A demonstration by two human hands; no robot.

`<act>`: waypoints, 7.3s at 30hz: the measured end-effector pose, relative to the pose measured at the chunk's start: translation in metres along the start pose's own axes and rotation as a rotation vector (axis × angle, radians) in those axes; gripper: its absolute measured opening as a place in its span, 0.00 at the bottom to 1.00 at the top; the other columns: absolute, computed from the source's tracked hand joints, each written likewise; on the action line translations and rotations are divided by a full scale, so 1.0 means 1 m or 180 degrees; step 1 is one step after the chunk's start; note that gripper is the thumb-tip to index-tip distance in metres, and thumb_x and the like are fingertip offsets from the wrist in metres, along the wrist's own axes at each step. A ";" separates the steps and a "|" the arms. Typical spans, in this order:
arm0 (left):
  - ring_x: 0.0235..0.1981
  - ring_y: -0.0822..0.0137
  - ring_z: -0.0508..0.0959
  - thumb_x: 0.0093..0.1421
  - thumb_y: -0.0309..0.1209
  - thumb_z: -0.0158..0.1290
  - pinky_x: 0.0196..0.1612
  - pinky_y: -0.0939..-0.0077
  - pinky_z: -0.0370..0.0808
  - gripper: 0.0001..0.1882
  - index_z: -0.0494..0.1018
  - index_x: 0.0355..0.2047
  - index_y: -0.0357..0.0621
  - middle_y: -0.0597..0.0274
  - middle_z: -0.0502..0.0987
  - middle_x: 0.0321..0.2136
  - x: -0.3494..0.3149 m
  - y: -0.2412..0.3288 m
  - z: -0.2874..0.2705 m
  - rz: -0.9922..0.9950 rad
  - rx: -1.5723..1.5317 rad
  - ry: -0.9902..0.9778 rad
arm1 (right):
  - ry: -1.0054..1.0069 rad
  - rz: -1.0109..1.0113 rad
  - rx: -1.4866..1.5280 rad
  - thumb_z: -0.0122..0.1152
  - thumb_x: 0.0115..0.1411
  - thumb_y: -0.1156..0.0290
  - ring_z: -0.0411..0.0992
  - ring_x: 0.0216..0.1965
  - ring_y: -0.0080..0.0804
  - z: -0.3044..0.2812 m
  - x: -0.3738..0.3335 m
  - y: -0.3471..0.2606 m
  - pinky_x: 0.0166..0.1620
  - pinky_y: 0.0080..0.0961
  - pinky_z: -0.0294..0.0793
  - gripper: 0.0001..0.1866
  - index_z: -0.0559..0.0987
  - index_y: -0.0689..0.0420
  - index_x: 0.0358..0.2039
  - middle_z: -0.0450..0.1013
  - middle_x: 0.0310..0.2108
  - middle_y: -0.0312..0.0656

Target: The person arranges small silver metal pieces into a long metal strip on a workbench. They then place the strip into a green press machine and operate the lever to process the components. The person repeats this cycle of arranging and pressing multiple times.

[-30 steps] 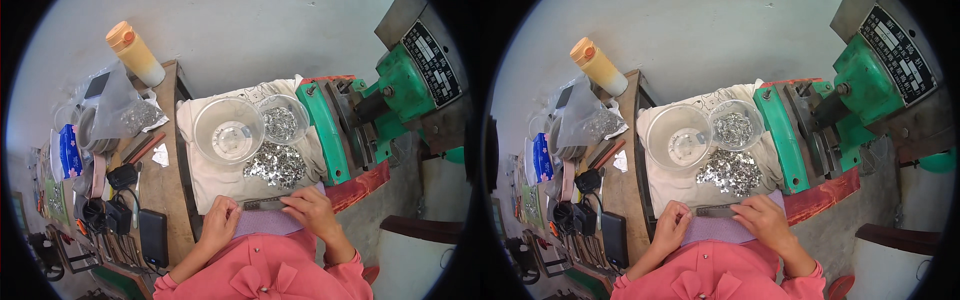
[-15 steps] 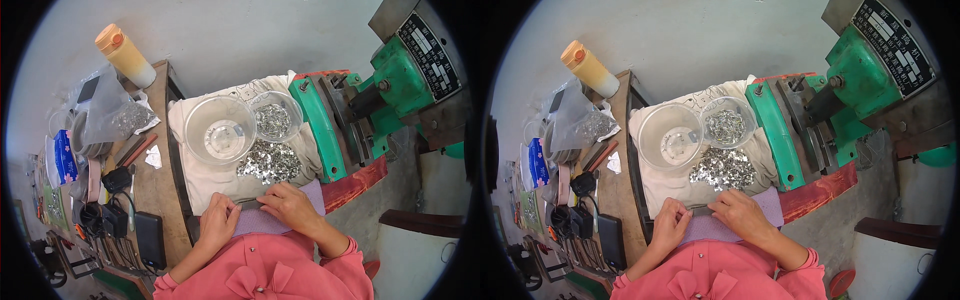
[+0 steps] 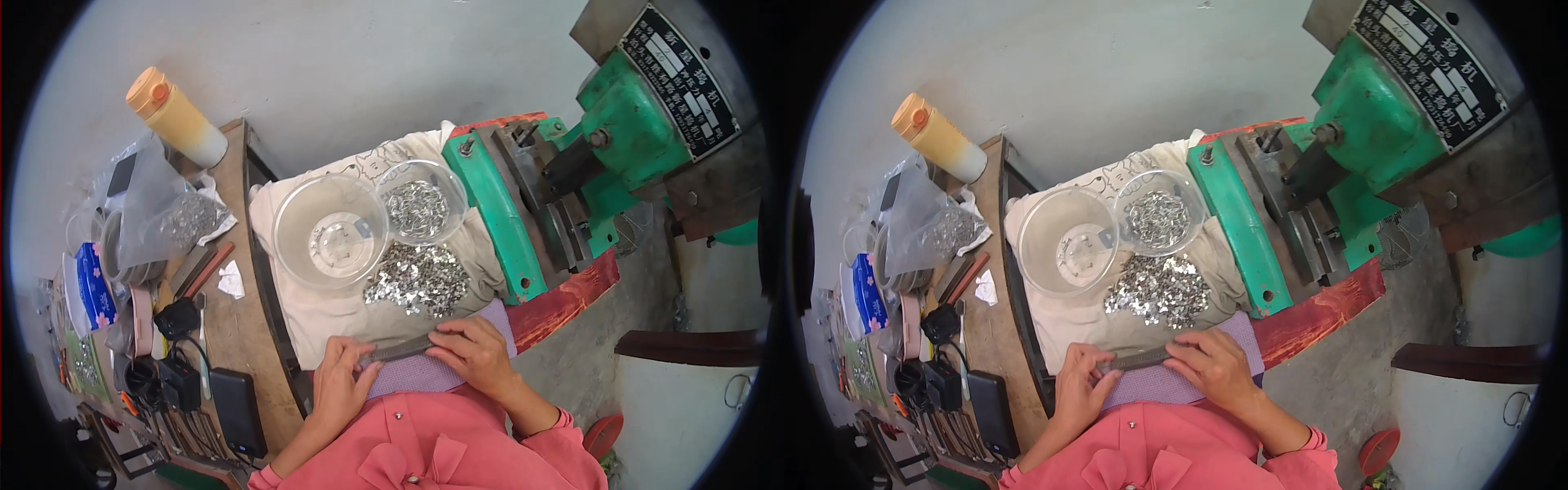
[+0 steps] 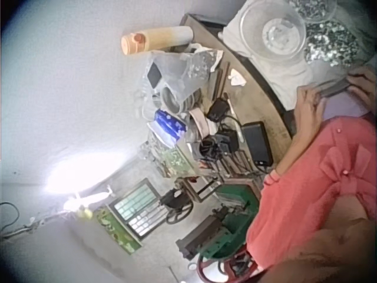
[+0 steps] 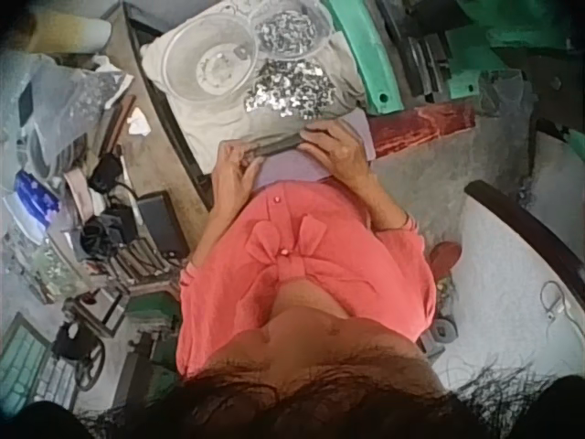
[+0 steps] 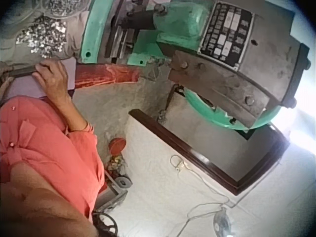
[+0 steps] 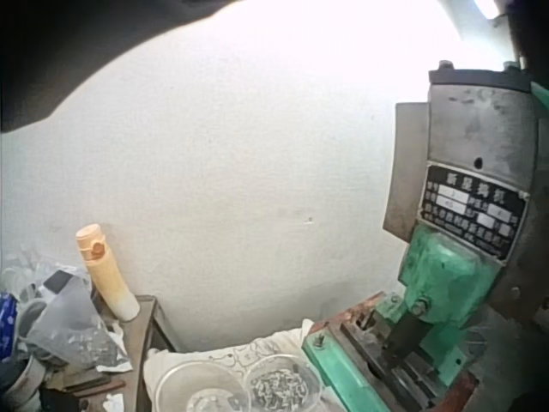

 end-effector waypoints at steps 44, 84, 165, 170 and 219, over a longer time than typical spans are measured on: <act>0.39 0.68 0.75 0.54 0.32 0.53 0.39 0.74 0.73 0.06 0.76 0.31 0.46 0.69 0.72 0.32 0.177 0.227 0.087 0.4746 0.2286 -0.0478 | 0.1863 0.0637 -0.1326 0.76 0.48 0.74 0.76 0.21 0.26 -0.152 -0.021 0.044 0.24 0.24 0.74 0.11 0.82 0.56 0.32 0.76 0.26 0.36; 0.64 0.62 0.70 0.60 0.29 0.48 0.54 0.69 0.71 0.27 0.68 0.61 0.40 0.57 0.69 0.63 0.140 0.152 0.131 0.3609 0.1383 0.0167 | 0.0770 0.0925 0.0463 0.62 0.63 0.71 0.67 0.51 0.39 -0.158 0.036 0.151 0.57 0.32 0.65 0.11 0.79 0.60 0.44 0.69 0.47 0.46; 0.34 0.53 0.77 0.51 0.21 0.62 0.36 0.62 0.75 0.10 0.76 0.34 0.43 0.56 0.75 0.34 0.008 0.032 0.037 0.1106 0.0494 0.1237 | 0.2364 0.1275 0.0220 0.51 0.71 0.69 0.67 0.49 0.31 -0.130 0.002 0.129 0.56 0.26 0.64 0.11 0.75 0.64 0.45 0.70 0.48 0.42; 0.35 0.54 0.76 0.50 0.21 0.62 0.37 0.62 0.74 0.10 0.76 0.33 0.42 0.56 0.74 0.33 0.000 0.001 0.019 0.0596 0.0755 0.1269 | 0.1421 0.0119 -0.0383 0.58 0.60 0.81 0.73 0.38 0.30 -0.092 -0.021 0.052 0.37 0.31 0.76 0.04 0.77 0.60 0.36 0.75 0.38 0.41; 0.35 0.53 0.75 0.48 0.23 0.61 0.37 0.59 0.74 0.10 0.72 0.29 0.40 0.57 0.71 0.33 0.011 0.005 0.010 0.0635 0.1026 0.0565 | -0.1014 -0.0267 -0.0150 0.67 0.57 0.69 0.75 0.31 0.39 0.005 0.038 -0.009 0.33 0.35 0.75 0.07 0.77 0.54 0.31 0.70 0.29 0.40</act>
Point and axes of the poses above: each hand's wrist, its own x-axis towards the middle knuckle, its own z-axis out of the palm, y = z × x, the point moved 1 cm from there along x, towards the middle knuckle
